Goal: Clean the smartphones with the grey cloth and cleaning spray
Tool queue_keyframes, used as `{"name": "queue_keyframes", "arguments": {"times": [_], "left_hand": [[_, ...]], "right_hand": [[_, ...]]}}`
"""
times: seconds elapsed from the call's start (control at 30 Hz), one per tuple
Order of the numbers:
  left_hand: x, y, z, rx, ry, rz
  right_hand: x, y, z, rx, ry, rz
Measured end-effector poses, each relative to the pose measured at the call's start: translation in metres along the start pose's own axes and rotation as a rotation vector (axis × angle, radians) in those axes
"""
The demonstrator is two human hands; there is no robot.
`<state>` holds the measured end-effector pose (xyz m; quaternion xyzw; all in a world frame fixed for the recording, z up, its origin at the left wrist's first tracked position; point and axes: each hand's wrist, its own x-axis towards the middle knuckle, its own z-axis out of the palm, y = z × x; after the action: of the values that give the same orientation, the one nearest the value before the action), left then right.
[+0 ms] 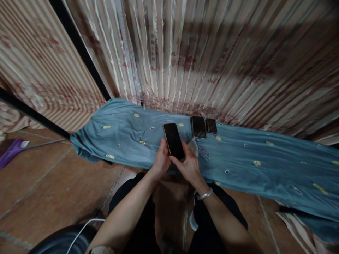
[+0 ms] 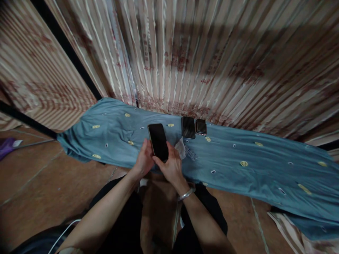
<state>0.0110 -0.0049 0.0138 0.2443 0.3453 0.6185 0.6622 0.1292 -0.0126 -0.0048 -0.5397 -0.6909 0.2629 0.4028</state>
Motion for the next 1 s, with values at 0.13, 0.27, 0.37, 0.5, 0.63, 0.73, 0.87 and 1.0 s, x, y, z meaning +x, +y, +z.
{"name": "queue_keyframes", "arguments": {"times": [0.13,0.27,0.37,0.5,0.63,0.73,0.87,1.0], "left_hand": [[0.001,0.015,-0.007,-0.106,0.103,-0.050],[0.001,0.021,-0.004,-0.165,0.158,-0.092],[0.003,0.019,0.003,-0.168,0.153,-0.111],[0.006,0.015,0.009,-0.138,0.158,-0.132],[0.008,0.013,0.014,-0.091,0.182,-0.119],[0.007,0.010,0.017,-0.074,0.174,-0.094],[0.007,0.008,0.020,-0.062,0.138,-0.069],[0.007,0.007,0.020,-0.051,0.158,-0.073]], "right_hand": [[0.000,0.005,0.003,0.293,0.011,0.050],[0.006,0.015,0.002,0.649,-0.043,0.302],[0.007,0.018,-0.003,0.847,-0.232,0.513],[0.005,0.012,-0.012,0.970,-0.436,0.570],[0.003,0.009,-0.020,0.967,-0.463,0.526],[0.002,0.011,-0.021,0.949,-0.443,0.519],[0.002,0.015,-0.017,0.911,-0.418,0.516],[0.002,0.017,-0.012,0.858,-0.399,0.506]]}}
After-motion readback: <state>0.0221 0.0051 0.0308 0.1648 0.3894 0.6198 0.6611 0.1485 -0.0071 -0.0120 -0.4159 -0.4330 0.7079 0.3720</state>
